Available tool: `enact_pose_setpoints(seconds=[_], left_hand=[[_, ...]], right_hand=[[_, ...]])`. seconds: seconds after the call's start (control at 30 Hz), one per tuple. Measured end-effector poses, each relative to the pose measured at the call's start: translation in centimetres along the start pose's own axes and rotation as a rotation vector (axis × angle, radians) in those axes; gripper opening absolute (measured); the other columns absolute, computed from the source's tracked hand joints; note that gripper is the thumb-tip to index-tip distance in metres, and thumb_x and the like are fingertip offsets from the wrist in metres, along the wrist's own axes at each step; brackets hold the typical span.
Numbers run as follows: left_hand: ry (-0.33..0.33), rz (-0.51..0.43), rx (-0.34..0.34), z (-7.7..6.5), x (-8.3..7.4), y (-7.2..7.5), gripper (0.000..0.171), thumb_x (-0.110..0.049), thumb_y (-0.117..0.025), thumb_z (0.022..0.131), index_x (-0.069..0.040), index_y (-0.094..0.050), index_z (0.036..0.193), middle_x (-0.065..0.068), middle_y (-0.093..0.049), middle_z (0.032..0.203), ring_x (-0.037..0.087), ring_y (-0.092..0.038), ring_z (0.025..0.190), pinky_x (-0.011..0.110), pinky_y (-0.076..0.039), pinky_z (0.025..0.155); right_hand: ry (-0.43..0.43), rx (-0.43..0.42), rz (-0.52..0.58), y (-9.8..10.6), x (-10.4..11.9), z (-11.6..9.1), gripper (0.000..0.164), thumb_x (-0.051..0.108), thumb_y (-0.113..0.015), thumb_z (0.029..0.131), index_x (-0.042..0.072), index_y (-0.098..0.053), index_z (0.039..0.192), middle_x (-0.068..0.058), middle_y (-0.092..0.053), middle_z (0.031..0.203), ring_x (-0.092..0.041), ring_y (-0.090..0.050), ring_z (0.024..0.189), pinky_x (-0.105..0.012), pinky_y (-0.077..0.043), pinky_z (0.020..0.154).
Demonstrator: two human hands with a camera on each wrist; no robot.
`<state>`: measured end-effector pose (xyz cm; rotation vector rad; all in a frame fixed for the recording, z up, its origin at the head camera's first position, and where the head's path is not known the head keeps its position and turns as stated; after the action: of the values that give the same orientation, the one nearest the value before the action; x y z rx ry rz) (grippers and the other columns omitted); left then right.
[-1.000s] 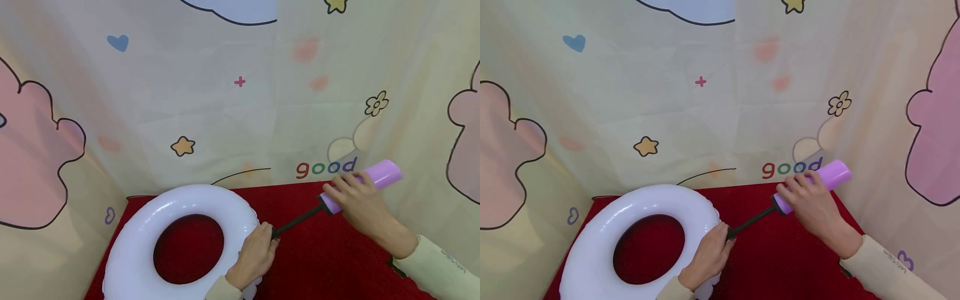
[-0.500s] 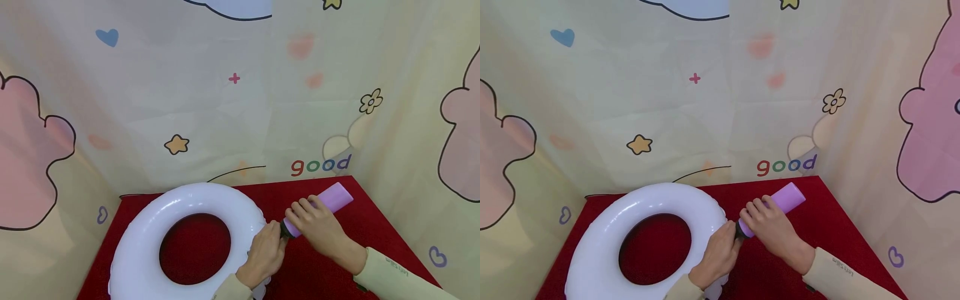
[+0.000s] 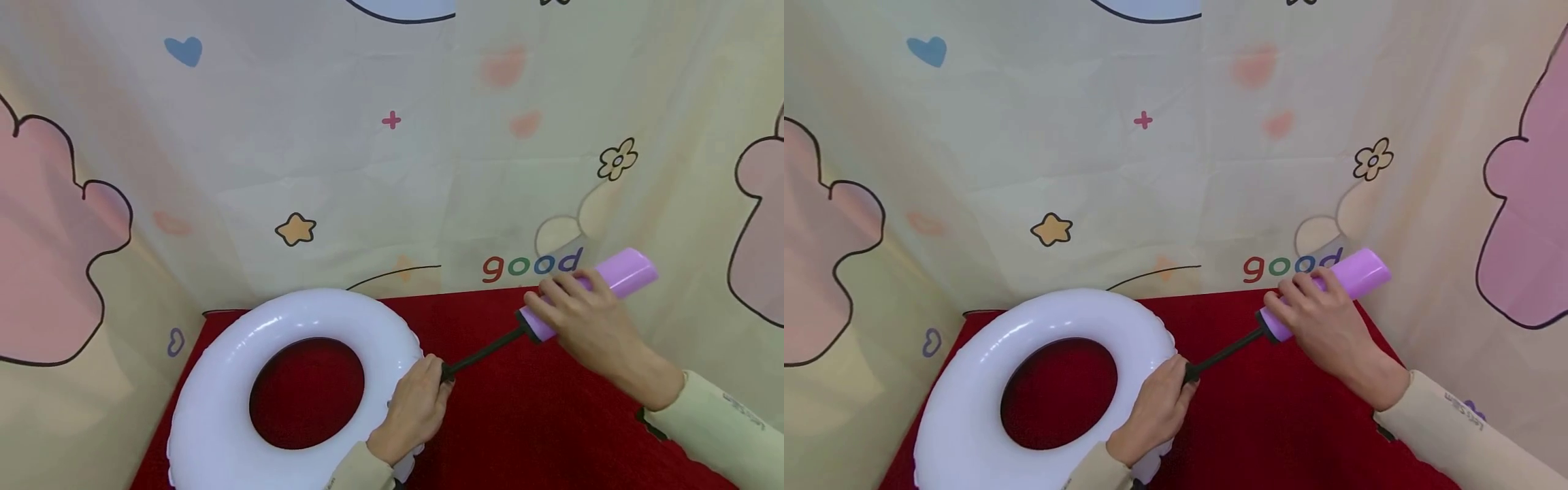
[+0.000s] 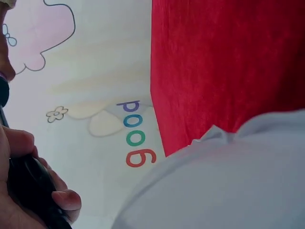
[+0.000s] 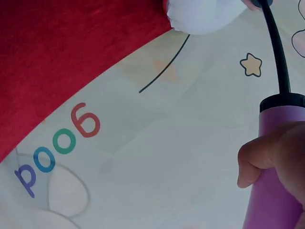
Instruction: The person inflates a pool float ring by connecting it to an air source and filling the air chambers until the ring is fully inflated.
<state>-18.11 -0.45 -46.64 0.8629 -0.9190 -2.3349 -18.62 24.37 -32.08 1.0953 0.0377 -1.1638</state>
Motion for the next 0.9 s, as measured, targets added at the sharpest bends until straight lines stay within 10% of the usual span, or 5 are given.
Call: enact_pose_setpoints(seconds=[0.43, 0.9], left_hand=[[0.019, -0.005, 0.018, 1.6, -1.6, -1.8, 0.013, -0.011, -0.063, 0.09, -0.014, -0.051, 0.085, -0.008, -0.049, 0.075, 0.0, -0.039, 0.066, 0.012, -0.031, 0.056], [0.048, -0.061, 0.19, 1.4, -1.7, -0.5, 0.013, -0.017, -0.056, 0.098, -0.009, -0.058, 0.108, -0.004, -0.056, 0.094, 0.004, -0.046, 0.082, 0.017, -0.037, 0.071]], right_hand=[[0.015, 0.094, -0.01, -3.3, 8.7, 1.0, 0.073, 0.023, -0.095, 0.043, 0.007, -0.059, 0.104, -0.015, -0.062, 0.097, -0.032, -0.059, 0.092, -0.046, -0.045, 0.086], [-0.042, 0.21, 0.039, -4.2, 8.5, 0.9, 0.069, 0.021, -0.094, 0.046, 0.011, -0.06, 0.104, -0.011, -0.062, 0.097, -0.03, -0.059, 0.093, -0.047, -0.043, 0.086]])
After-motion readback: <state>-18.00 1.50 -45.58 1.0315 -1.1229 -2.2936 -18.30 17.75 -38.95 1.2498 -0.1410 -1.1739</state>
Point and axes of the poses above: each hand's wrist, its own z-axis towards the middle knuckle, its own y-axis out of the back of the hand, x = y × z, the point moved 2 cm from there along z, towards the middle knuckle
